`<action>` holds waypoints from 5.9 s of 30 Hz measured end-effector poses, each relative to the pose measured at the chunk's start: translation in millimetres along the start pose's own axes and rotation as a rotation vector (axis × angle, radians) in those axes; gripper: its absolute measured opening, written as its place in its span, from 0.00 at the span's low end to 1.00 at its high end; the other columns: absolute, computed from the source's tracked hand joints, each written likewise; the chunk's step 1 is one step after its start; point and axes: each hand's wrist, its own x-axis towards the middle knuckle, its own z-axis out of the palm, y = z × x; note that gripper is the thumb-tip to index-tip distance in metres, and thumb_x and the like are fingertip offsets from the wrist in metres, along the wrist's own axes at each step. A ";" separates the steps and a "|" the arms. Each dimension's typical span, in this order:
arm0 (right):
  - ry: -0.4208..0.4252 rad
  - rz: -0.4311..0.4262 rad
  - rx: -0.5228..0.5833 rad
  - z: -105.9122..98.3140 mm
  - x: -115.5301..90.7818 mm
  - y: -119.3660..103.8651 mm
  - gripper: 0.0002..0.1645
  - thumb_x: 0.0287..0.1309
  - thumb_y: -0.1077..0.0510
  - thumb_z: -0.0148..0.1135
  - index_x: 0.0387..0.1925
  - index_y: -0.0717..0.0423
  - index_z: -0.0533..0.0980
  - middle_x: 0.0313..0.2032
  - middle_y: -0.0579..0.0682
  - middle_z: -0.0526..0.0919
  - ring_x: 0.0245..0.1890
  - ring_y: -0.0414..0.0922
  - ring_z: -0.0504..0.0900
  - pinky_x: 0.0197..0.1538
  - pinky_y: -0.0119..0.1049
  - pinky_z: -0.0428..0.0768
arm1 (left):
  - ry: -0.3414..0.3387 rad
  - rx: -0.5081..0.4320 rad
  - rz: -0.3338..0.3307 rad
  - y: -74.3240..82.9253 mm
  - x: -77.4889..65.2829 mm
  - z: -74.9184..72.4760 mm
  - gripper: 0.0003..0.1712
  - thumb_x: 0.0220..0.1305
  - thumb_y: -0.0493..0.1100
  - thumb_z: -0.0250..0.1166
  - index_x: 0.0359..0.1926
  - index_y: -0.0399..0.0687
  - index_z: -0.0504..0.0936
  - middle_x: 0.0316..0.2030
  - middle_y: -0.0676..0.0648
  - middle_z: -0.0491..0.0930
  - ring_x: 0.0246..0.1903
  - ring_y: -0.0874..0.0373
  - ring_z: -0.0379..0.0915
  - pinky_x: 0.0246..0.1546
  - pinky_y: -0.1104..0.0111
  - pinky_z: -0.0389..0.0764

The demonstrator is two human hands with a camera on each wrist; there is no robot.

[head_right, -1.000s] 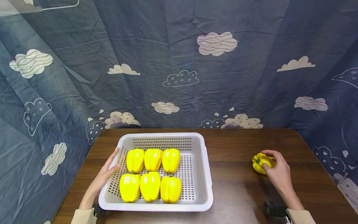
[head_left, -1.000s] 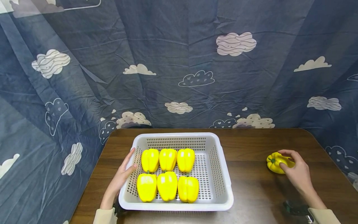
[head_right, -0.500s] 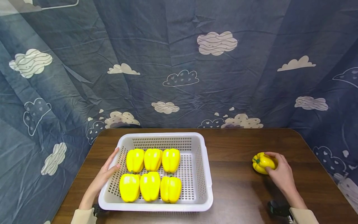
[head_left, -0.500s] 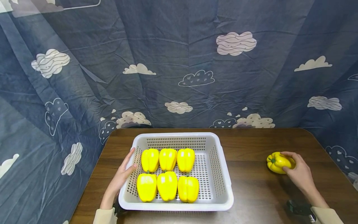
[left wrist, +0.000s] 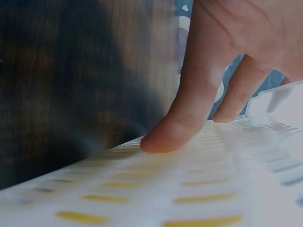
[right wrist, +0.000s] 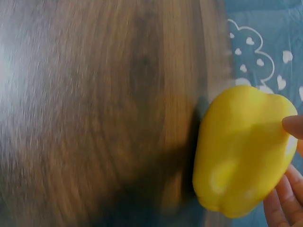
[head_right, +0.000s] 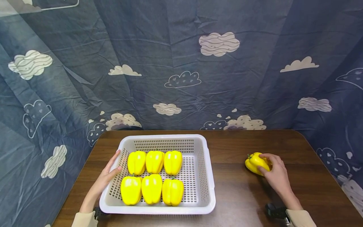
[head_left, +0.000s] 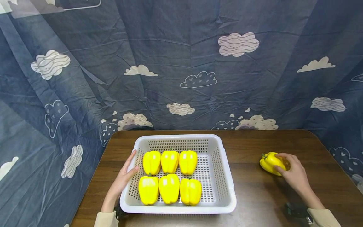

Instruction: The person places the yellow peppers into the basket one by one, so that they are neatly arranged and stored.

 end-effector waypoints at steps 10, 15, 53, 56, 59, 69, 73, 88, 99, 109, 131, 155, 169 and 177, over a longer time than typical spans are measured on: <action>-0.017 -0.022 0.048 7.4 2.4 -13.9 0.26 0.47 0.72 0.66 0.51 0.68 0.74 0.51 0.67 0.68 0.44 0.59 0.69 0.34 0.16 0.69 | -0.002 -0.005 -0.002 -0.3 -0.6 0.0 0.37 0.72 0.40 0.51 0.76 0.59 0.46 0.74 0.40 0.38 0.67 0.32 0.45 0.52 0.38 0.67; -0.042 -0.092 0.041 7.4 5.4 -7.8 0.36 0.36 0.75 0.65 0.55 0.68 0.72 0.55 0.70 0.67 0.50 0.65 0.61 0.43 0.49 0.61 | -0.007 -0.013 -0.005 -0.3 -0.6 0.1 0.37 0.72 0.39 0.50 0.76 0.60 0.45 0.74 0.40 0.38 0.68 0.32 0.45 0.52 0.38 0.67; -0.203 -0.077 0.151 13.8 5.6 -58.1 0.53 0.48 0.55 0.72 0.71 0.56 0.54 0.56 0.67 0.58 0.52 0.63 0.64 0.47 0.59 0.68 | 0.001 0.007 -0.010 0.2 -0.3 0.1 0.37 0.72 0.41 0.50 0.76 0.61 0.46 0.74 0.40 0.39 0.67 0.31 0.47 0.51 0.39 0.69; -0.194 -0.095 0.167 13.9 4.7 -70.0 0.53 0.49 0.55 0.72 0.72 0.54 0.54 0.55 0.65 0.58 0.52 0.61 0.64 0.48 0.57 0.69 | 0.000 0.006 -0.004 -0.1 -0.4 -0.2 0.37 0.72 0.40 0.50 0.76 0.60 0.46 0.74 0.41 0.39 0.67 0.32 0.47 0.51 0.40 0.69; -0.196 -0.100 0.181 13.5 3.6 -81.3 0.53 0.49 0.55 0.71 0.73 0.52 0.53 0.55 0.64 0.58 0.52 0.60 0.64 0.48 0.58 0.69 | 0.001 0.005 0.003 -0.5 -0.3 -0.4 0.37 0.72 0.40 0.51 0.76 0.60 0.46 0.74 0.40 0.39 0.67 0.32 0.47 0.52 0.40 0.69; -0.184 -0.164 0.250 14.1 0.1 -115.9 0.51 0.47 0.57 0.71 0.71 0.48 0.57 0.57 0.57 0.60 0.52 0.48 0.64 0.51 0.31 0.68 | 0.001 -0.001 0.003 -1.1 -0.4 -0.2 0.37 0.72 0.41 0.51 0.76 0.60 0.46 0.74 0.40 0.39 0.67 0.32 0.48 0.52 0.40 0.69; -0.178 -0.190 0.274 18.9 -0.2 -124.7 0.51 0.46 0.59 0.72 0.70 0.49 0.57 0.58 0.52 0.62 0.51 0.41 0.63 0.51 0.22 0.65 | 0.002 -0.001 -0.001 -1.1 -0.5 -0.2 0.37 0.72 0.41 0.51 0.76 0.60 0.46 0.74 0.40 0.39 0.67 0.32 0.47 0.51 0.40 0.69; -0.241 -0.199 0.335 38.3 -2.3 -157.6 0.50 0.46 0.55 0.73 0.69 0.50 0.57 0.60 0.52 0.63 0.56 0.49 0.65 0.56 0.52 0.70 | -0.003 -0.005 -0.006 0.1 -0.8 -0.1 0.37 0.72 0.41 0.51 0.76 0.61 0.46 0.74 0.40 0.39 0.67 0.32 0.47 0.52 0.39 0.68; -0.312 -0.283 0.338 62.1 -6.1 -169.4 0.50 0.47 0.51 0.72 0.69 0.50 0.58 0.59 0.52 0.65 0.57 0.54 0.68 0.55 0.62 0.71 | -0.003 -0.021 -0.019 -0.7 -0.1 0.0 0.37 0.72 0.41 0.51 0.75 0.62 0.46 0.74 0.41 0.39 0.67 0.32 0.46 0.51 0.38 0.68; -0.326 -0.326 0.332 74.4 -9.0 -173.0 0.50 0.45 0.51 0.75 0.68 0.49 0.59 0.59 0.53 0.65 0.56 0.54 0.68 0.55 0.60 0.72 | -0.007 -0.016 -0.013 -0.2 -0.5 -0.3 0.37 0.72 0.41 0.51 0.76 0.61 0.45 0.74 0.41 0.38 0.68 0.32 0.46 0.52 0.38 0.68; -0.340 -0.426 0.150 88.1 -14.4 -180.6 0.53 0.38 0.48 0.79 0.65 0.60 0.62 0.61 0.55 0.67 0.59 0.53 0.68 0.59 0.55 0.70 | -0.015 -0.020 -0.003 0.1 -0.6 -0.3 0.37 0.72 0.41 0.50 0.76 0.61 0.45 0.74 0.40 0.38 0.67 0.31 0.46 0.51 0.38 0.68; -0.328 -0.431 0.027 94.3 -17.7 -182.7 0.53 0.35 0.52 0.81 0.64 0.61 0.65 0.61 0.58 0.67 0.60 0.57 0.68 0.58 0.56 0.71 | -0.012 -0.026 0.013 -1.5 -1.2 1.7 0.37 0.72 0.39 0.50 0.76 0.59 0.45 0.74 0.40 0.38 0.67 0.31 0.46 0.52 0.38 0.67; -0.338 -0.411 0.118 86.0 -14.9 -182.6 0.38 0.52 0.59 0.71 0.63 0.60 0.66 0.58 0.56 0.70 0.59 0.55 0.70 0.60 0.55 0.69 | -0.001 0.070 -0.023 4.1 -0.1 -0.7 0.38 0.71 0.39 0.52 0.76 0.58 0.46 0.74 0.39 0.40 0.64 0.29 0.53 0.47 0.44 0.75; -0.296 -0.421 0.170 83.0 -13.7 -181.8 0.35 0.54 0.60 0.68 0.62 0.61 0.67 0.57 0.56 0.73 0.58 0.55 0.72 0.58 0.55 0.71 | 0.031 0.218 -0.101 14.1 0.6 -2.6 0.38 0.70 0.44 0.56 0.75 0.63 0.49 0.72 0.36 0.49 0.46 0.35 0.76 0.28 0.54 0.84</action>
